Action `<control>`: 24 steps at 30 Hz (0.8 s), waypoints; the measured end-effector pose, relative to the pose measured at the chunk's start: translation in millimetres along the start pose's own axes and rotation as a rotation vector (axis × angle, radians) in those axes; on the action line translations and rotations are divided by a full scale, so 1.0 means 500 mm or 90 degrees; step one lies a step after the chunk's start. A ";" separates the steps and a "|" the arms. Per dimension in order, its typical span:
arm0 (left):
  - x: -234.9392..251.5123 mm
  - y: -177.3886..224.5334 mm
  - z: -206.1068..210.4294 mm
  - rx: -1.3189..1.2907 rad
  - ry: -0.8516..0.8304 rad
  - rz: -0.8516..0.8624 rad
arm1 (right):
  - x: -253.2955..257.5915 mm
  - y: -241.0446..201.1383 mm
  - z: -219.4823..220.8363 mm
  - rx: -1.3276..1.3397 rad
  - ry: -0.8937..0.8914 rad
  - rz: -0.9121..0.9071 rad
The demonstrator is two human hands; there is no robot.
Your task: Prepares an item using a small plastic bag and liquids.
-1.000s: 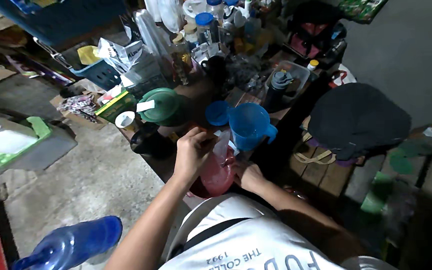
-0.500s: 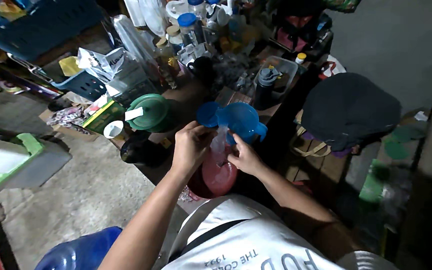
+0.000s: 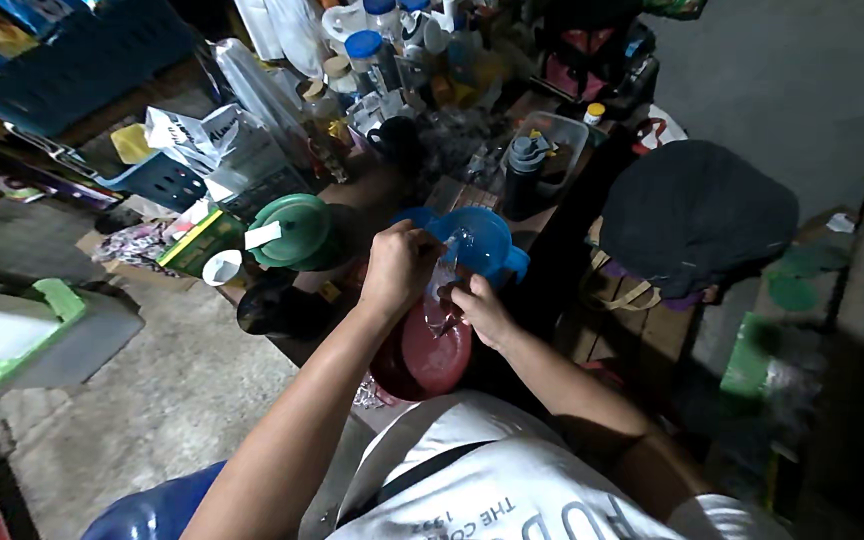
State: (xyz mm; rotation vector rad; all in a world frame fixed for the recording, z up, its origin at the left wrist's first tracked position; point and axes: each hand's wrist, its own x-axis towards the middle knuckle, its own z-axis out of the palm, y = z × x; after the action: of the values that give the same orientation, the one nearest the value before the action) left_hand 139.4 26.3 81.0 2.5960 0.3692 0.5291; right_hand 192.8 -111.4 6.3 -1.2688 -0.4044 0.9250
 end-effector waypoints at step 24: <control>-0.174 -0.038 -0.101 -0.063 0.092 0.015 | -0.016 -0.006 0.023 -0.453 -0.111 -0.254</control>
State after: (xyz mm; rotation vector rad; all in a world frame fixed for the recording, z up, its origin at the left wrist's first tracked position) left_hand 37.2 32.1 87.1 2.4762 0.3510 0.7281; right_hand 181.0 -110.6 14.2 -1.6621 -1.1530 0.5573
